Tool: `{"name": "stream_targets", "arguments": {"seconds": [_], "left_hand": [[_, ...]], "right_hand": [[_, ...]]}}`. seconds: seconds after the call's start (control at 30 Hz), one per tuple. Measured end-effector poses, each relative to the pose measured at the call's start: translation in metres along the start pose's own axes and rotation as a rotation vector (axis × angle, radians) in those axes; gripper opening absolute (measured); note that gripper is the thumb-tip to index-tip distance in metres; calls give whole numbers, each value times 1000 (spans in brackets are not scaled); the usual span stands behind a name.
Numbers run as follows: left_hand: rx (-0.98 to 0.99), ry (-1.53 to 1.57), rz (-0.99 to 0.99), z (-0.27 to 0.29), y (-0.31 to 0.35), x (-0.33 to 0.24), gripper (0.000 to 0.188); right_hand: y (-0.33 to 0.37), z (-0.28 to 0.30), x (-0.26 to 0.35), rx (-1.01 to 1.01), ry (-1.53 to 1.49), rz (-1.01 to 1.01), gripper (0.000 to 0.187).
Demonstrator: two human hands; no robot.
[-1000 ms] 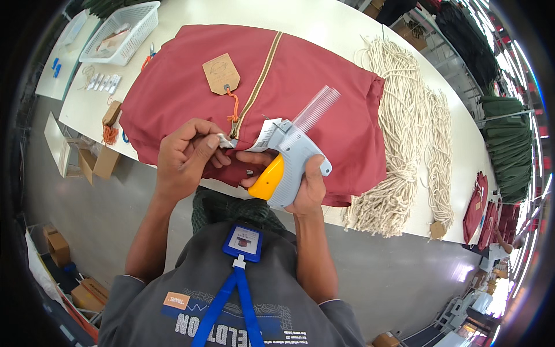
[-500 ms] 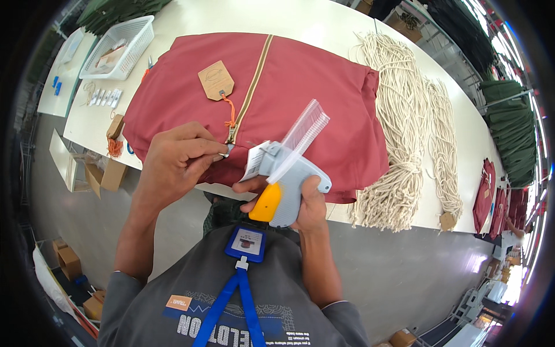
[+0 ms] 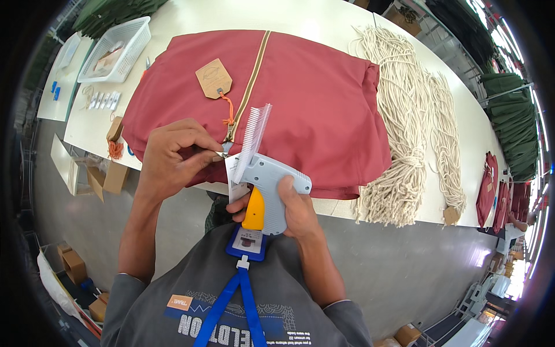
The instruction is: The person uses a hot glue gun to attach a white label to a maroon garment. They then thread a white rope through the garment's drawstring channel, tie the ends, and trim the excess with scissors.
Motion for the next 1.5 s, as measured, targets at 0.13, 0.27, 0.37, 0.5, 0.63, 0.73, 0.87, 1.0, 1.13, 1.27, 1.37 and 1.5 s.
{"name": "stream_targets", "arguments": {"seconds": [0.13, 0.27, 0.37, 0.5, 0.63, 0.73, 0.87, 1.0, 1.13, 1.27, 1.37, 1.5], "left_hand": [[0, 22, 16, 1, -1, 1, 18], [31, 31, 9, 0, 3, 1, 22], [-28, 297, 130, 0, 13, 11, 20], [-76, 434, 391, -7, 31, 34, 15], [-36, 449, 487, -18, 41, 43, 14], [-34, 484, 483, -22, 41, 45, 14], [-27, 419, 444, -23, 38, 46, 14], [-12, 406, 422, -25, 37, 45, 13], [56, 503, 564, -30, 40, 50, 13], [134, 525, 760, -35, 43, 58, 17], [204, 532, 778, -40, 46, 59, 19], [172, 693, 704, -45, 48, 61, 19]], "right_hand": [[0, 1, 0, -22, 27, -18, 88], [0, 2, -1, -45, 91, -56, 86], [1, 4, -2, -114, 195, -52, 80], [2, 0, -2, -156, 248, -20, 70], [4, 0, -2, -168, 298, -35, 70], [6, 3, -1, -177, 362, -41, 79], [5, 2, -2, -111, 318, -54, 70], [6, 3, -2, -96, 272, -64, 66], [7, 3, 0, -84, 347, -46, 66], [6, 4, 0, -49, 403, -13, 66], [8, 5, -1, -46, 417, -7, 67], [13, 6, 4, -27, 431, 25, 71]]}}
Point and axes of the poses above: each hand's wrist, its own y-axis away from the middle knuckle, its own z-axis out of the back of the hand, x = y × z, the point moved 7 cm from there along -y, towards the middle knuckle, and after that the axes turned 1 degree about x, right-handed, at the moved point
